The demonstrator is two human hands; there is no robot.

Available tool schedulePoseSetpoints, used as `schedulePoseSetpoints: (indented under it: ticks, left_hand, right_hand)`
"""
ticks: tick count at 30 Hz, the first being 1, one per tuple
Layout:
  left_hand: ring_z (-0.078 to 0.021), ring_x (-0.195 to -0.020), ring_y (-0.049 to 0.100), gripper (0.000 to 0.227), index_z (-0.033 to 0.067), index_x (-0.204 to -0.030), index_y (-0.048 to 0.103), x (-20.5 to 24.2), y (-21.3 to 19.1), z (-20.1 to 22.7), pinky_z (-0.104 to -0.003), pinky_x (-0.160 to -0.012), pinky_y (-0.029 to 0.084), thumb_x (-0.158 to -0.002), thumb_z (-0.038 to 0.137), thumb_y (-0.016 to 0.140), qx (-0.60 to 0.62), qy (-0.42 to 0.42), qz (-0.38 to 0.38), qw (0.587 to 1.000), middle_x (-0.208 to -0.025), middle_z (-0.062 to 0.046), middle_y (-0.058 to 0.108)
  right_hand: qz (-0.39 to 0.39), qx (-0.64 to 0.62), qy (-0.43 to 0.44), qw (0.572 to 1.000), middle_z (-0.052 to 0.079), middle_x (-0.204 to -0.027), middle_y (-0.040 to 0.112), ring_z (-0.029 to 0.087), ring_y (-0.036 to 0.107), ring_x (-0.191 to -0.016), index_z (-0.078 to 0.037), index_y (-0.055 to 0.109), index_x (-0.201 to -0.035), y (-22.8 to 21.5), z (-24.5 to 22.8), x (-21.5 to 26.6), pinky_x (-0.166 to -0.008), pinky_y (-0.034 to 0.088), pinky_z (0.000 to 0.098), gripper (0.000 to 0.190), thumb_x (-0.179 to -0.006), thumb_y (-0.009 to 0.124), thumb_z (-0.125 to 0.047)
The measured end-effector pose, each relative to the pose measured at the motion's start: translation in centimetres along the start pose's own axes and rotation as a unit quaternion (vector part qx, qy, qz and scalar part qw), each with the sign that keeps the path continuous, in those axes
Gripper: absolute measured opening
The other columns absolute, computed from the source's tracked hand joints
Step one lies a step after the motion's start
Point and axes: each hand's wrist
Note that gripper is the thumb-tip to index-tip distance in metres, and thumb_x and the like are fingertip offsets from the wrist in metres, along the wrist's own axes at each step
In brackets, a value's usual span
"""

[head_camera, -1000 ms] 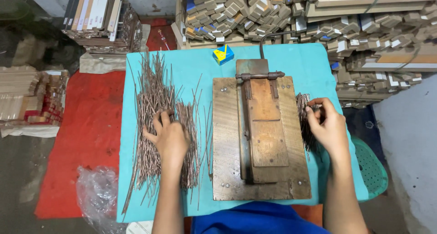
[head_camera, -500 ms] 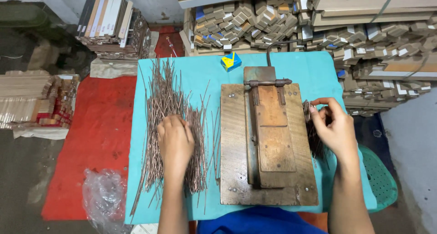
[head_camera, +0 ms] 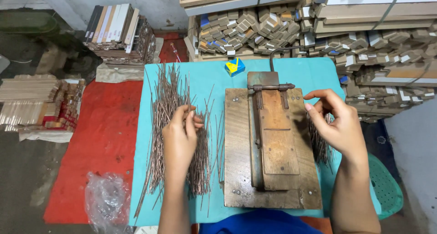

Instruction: Manually processing thin metal rods by placing them individually into a wooden jig and pulling a lever.

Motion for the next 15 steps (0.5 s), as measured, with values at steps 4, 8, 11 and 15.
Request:
schedulePoseSetpoints:
  ticks: [4,8,11,15]
  left_hand:
    - [-0.0174,-0.078,0.079,0.015,0.0036,-0.110,0.063,-0.4,-0.5,1.6,-0.028,-0.078,0.068,-0.103,0.007,0.050,0.096,-0.012,0.001,0.995,-0.089,-0.010,0.076]
    - [-0.0183,-0.084,0.080,0.015,0.0018,-0.108,0.066,-0.6,-0.9,3.2,-0.027,-0.081,0.067,-0.103,0.008,0.054,0.179,-0.014,0.000,0.984,-0.095,-0.011,0.077]
    - [-0.0184,-0.086,0.080,0.014,0.0009,-0.107,0.066,-0.7,-1.0,4.3,-0.027,-0.081,0.067,-0.103,0.008,0.055,0.210,-0.009,0.009,0.978,-0.097,-0.012,0.077]
    - [-0.0282,-0.081,0.080,0.016,-0.0031,-0.108,0.069,-1.0,-1.0,5.2,-0.037,-0.075,0.067,-0.102,0.000,0.054,0.215,0.029,0.016,0.976,-0.091,-0.021,0.078]
  right_hand:
    - [-0.019,0.007,-0.027,0.999,-0.002,-0.075,0.059,0.009,0.052,-0.069,-0.007,0.067,-0.113,0.3,-0.5,-0.6,-0.073,0.043,0.0246,0.014,-0.103,0.064,-0.016]
    - [-0.049,-0.013,-0.047,0.998,-0.001,-0.075,0.060,0.009,0.054,-0.069,-0.008,0.069,-0.109,0.6,-1.7,-1.0,-0.073,0.044,0.0229,0.012,-0.101,0.064,-0.016]
    - [-0.062,-0.024,-0.069,0.995,-0.001,-0.076,0.062,0.009,0.056,-0.069,-0.008,0.069,-0.106,0.8,-2.4,-1.3,-0.072,0.045,0.0229,0.010,-0.101,0.064,-0.015]
    - [-0.055,-0.054,-0.077,0.994,0.008,-0.058,0.068,0.023,0.059,-0.053,-0.008,0.075,-0.104,1.5,-3.3,-1.9,-0.067,0.054,0.0365,0.013,-0.094,0.066,-0.006]
Point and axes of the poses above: each hand's wrist, its own x-axis away from the middle knuckle, its own y-axis out of the palm, z = x × y
